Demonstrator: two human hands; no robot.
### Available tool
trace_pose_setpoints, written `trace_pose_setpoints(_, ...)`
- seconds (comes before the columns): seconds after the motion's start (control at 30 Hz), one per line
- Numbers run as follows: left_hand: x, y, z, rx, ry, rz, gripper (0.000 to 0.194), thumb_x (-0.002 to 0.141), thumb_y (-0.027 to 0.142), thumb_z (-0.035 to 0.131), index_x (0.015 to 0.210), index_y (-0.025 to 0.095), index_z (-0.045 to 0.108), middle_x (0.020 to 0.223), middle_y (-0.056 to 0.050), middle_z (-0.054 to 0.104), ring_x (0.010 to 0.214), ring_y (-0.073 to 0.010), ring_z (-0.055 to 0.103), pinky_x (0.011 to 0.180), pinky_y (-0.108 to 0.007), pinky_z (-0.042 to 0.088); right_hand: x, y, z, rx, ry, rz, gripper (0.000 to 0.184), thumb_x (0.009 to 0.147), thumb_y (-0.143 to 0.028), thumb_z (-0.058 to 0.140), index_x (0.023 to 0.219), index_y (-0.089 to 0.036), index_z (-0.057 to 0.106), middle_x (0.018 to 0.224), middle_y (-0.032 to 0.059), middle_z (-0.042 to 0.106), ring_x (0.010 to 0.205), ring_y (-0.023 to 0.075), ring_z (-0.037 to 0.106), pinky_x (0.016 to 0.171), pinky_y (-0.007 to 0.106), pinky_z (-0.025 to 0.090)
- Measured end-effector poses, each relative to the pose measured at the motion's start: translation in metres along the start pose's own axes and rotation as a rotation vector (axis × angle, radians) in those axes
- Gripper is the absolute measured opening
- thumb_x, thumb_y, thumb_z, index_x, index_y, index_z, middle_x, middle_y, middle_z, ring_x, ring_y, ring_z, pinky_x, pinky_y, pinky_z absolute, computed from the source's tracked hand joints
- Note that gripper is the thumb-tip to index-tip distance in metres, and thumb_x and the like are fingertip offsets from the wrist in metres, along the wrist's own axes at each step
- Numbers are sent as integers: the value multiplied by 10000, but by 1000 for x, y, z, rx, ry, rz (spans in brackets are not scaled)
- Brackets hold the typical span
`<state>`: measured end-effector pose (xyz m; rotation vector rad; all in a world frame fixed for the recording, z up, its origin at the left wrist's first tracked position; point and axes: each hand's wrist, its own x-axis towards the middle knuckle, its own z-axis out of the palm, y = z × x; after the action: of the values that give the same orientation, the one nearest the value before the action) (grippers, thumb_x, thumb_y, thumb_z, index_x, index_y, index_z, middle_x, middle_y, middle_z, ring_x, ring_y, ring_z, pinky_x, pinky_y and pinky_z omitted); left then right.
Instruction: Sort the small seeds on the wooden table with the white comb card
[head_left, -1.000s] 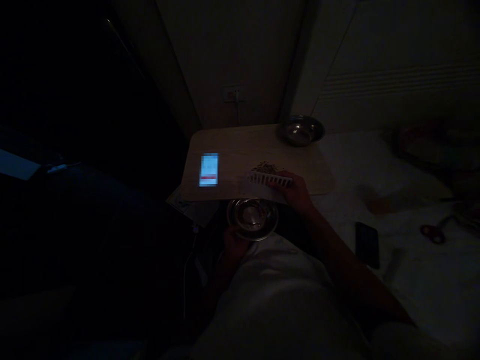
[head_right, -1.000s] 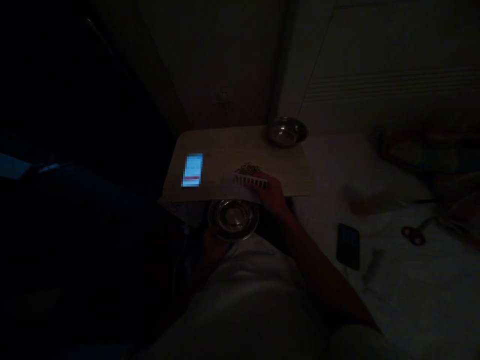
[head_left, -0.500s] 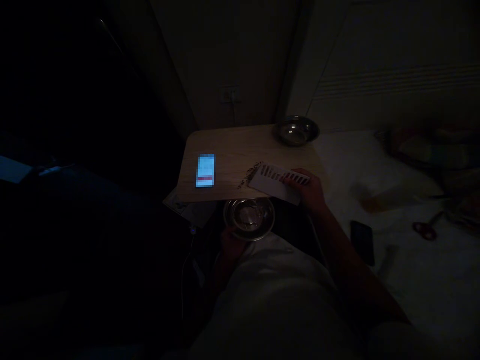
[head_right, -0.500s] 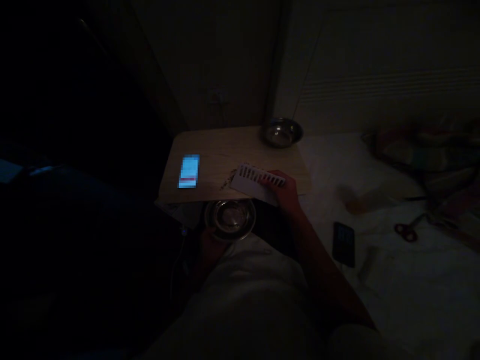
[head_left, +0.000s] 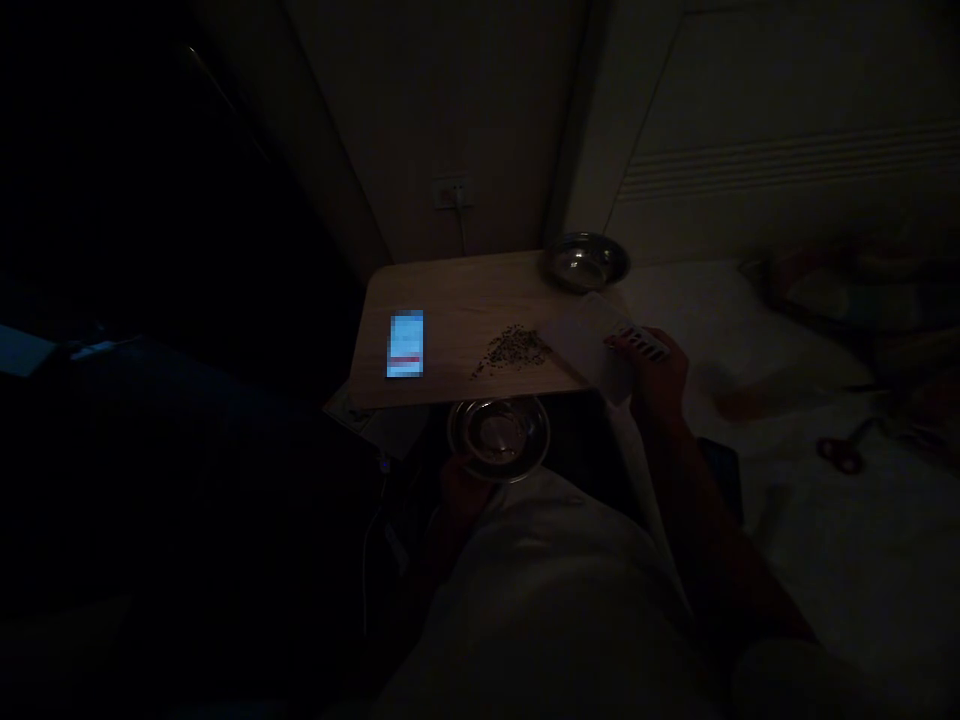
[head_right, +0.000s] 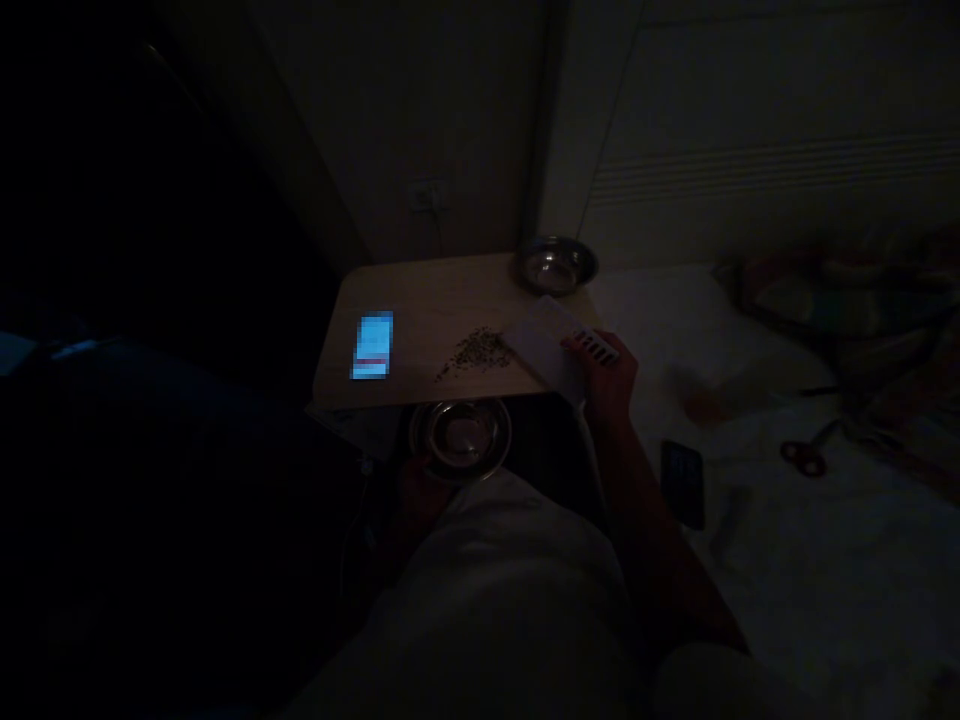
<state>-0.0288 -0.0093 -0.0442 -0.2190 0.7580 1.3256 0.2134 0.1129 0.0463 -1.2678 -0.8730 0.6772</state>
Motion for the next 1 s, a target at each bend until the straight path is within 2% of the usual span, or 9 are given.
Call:
trace_pose_setpoints(0.17,2,1,-2,15,-2,-16,291,660,175,574,928,133,680,851,-71,719,849,-224,658,865,-357,463,-1,1,0,-1,-3,12,270,581,-297,772,783,-168,648,738,-6,661,666,146,612,647,291,497)
trace_pose_setpoints(0.37,2,-2,4,65,-7,-5,279,625,148,578,884,144,680,801,-64,715,821,-236,660,844,-376,465,1,3,-2,38,26,39,301,547,-262,801,794,-171,656,732,-9,660,655,148,615,651,297,495)
trace_pose_setpoints(0.5,3,-4,3,134,-2,-14,295,605,147,588,887,165,672,816,-53,712,852,-250,657,851,-401,462,2,7,-5,11,55,27,303,549,-276,800,793,-175,653,740,-11,658,652,155,612,646,313,499)
trace_pose_setpoints(0.63,3,-3,0,158,0,-31,278,606,147,588,871,176,667,826,-50,711,883,-259,650,848,-408,466,2,8,-7,14,31,28,296,573,-284,789,817,-181,656,759,-7,663,686,165,624,660,320,503)
trace_pose_setpoints(0.8,4,-1,0,150,-18,-90,211,601,140,585,795,127,667,817,-91,709,822,-245,651,826,-378,472,2,6,-5,17,26,19,299,560,-292,794,800,-187,651,747,-11,657,672,157,623,645,307,506)
trace_pose_setpoints(1.0,7,-1,0,142,-26,-54,283,599,131,565,861,154,672,847,-67,710,865,-252,650,842,-395,470,2,4,-3,34,10,1,297,551,-293,797,791,-185,659,727,-16,656,651,142,610,641,293,498)
